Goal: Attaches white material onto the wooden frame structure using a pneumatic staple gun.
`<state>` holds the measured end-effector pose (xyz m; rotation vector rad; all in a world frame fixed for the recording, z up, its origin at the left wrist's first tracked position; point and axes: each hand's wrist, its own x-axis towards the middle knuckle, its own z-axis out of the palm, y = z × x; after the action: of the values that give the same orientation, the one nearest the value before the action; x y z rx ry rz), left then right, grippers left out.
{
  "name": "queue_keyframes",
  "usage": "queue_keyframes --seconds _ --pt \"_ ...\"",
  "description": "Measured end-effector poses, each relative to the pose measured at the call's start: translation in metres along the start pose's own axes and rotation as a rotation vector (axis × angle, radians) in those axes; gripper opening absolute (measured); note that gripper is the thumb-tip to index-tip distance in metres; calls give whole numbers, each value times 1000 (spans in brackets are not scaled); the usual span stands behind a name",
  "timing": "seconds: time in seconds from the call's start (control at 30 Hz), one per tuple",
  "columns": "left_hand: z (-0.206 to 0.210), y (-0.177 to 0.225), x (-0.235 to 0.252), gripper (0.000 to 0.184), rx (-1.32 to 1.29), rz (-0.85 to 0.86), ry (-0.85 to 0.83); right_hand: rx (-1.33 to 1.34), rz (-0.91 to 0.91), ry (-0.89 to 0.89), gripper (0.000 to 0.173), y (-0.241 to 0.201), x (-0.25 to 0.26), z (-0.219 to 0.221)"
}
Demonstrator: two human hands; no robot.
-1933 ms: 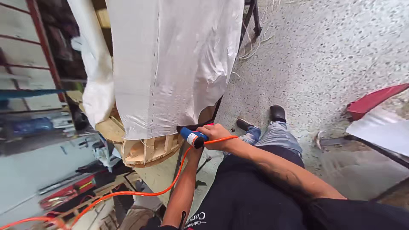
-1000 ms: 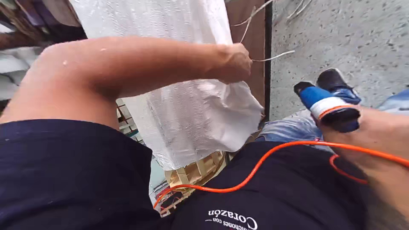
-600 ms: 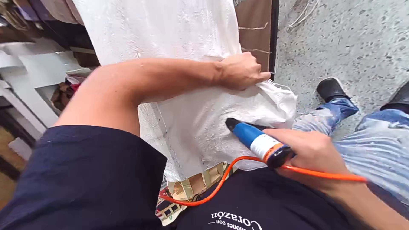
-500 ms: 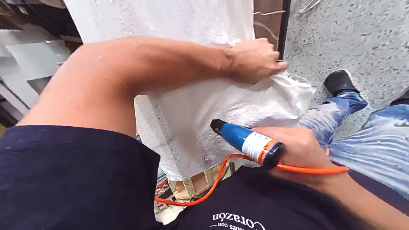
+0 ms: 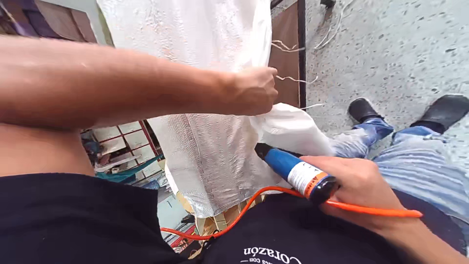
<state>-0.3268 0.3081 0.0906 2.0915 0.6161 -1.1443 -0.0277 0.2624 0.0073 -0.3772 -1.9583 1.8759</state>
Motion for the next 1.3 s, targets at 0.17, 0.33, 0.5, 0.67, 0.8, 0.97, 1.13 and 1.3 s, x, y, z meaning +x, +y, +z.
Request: queue_keyframes --seconds 0.17,0.33,0.5,0.67,0.8,0.97,1.13,1.3 --pt "2 -8 -14 21 -179 11 211 -19 -9 23 38 -7 -2 -16" --pt "-7 3 -4 15 -310 -180 128 -35 -18 37 34 -13 0 -29" --pt "17 -10 18 19 -329 -157 15 39 -58 36 34 5 34 -12" --pt "37 -16 27 14 -362 -106 -22 168 -20 -17 23 19 68 21" --pt "49 -22 33 14 -389 -62 7 191 93 -100 29 22 85 34" --pt "58 -36 37 8 -391 18 -66 203 212 -106 38 21 112 45" --pt "49 -35 36 14 -379 40 -73 182 184 -121 33 20 104 50" --pt "51 -33 35 13 -331 66 -17 211 175 -177 34 22 69 58"
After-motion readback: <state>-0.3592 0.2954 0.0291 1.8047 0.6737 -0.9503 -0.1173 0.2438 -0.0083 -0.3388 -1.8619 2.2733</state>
